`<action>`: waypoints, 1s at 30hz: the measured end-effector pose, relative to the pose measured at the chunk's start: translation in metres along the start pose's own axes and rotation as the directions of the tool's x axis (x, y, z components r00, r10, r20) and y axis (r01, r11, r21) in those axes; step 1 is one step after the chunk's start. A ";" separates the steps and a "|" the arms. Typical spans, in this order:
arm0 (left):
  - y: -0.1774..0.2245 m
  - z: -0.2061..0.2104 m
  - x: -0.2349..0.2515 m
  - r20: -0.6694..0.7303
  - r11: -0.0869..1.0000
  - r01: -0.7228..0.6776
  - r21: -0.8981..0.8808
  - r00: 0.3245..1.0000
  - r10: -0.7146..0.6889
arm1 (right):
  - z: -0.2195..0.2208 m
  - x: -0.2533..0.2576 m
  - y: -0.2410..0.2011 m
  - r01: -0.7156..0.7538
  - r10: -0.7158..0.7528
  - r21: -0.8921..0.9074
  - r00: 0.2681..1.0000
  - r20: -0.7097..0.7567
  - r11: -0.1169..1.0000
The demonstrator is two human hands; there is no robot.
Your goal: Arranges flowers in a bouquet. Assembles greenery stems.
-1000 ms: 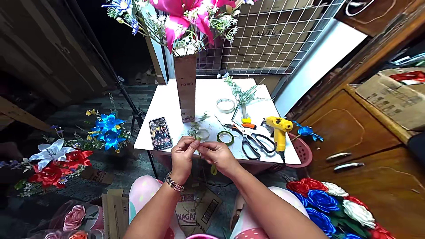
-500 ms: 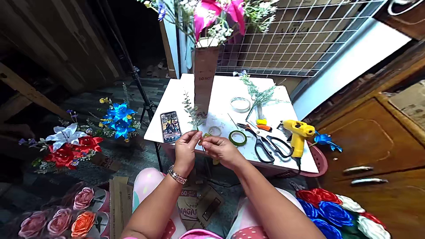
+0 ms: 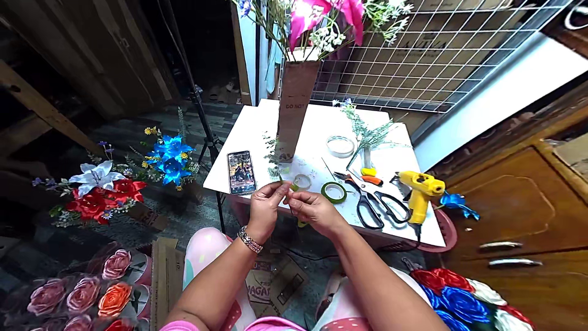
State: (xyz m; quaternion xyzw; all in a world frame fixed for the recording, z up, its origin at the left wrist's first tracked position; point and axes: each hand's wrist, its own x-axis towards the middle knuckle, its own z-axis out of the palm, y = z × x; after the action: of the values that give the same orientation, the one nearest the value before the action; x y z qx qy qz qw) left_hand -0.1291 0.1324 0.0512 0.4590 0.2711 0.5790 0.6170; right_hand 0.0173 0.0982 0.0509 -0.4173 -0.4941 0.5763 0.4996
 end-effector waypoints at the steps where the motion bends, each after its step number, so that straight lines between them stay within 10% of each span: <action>1: -0.001 0.000 0.001 0.026 0.999 0.025 -0.026 0.999 -0.024 | -0.001 -0.001 0.000 -0.005 0.005 0.008 1.000 0.003 1.000; 8: -0.008 0.007 -0.002 -0.051 1.000 0.010 0.010 0.999 -0.010 | 0.003 -0.005 0.006 0.123 -0.139 -0.088 0.969 -0.204 0.989; 30: -0.019 -0.011 0.010 0.087 0.999 -0.047 0.003 0.995 0.047 | -0.015 0.001 0.013 0.035 -0.030 -0.132 0.999 0.038 0.991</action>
State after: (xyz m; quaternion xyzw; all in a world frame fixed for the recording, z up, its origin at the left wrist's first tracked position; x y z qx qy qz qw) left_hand -0.1275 0.1463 0.0315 0.4914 0.2346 0.5722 0.6133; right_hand 0.0296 0.1008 0.0358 -0.4311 -0.5471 0.5412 0.4711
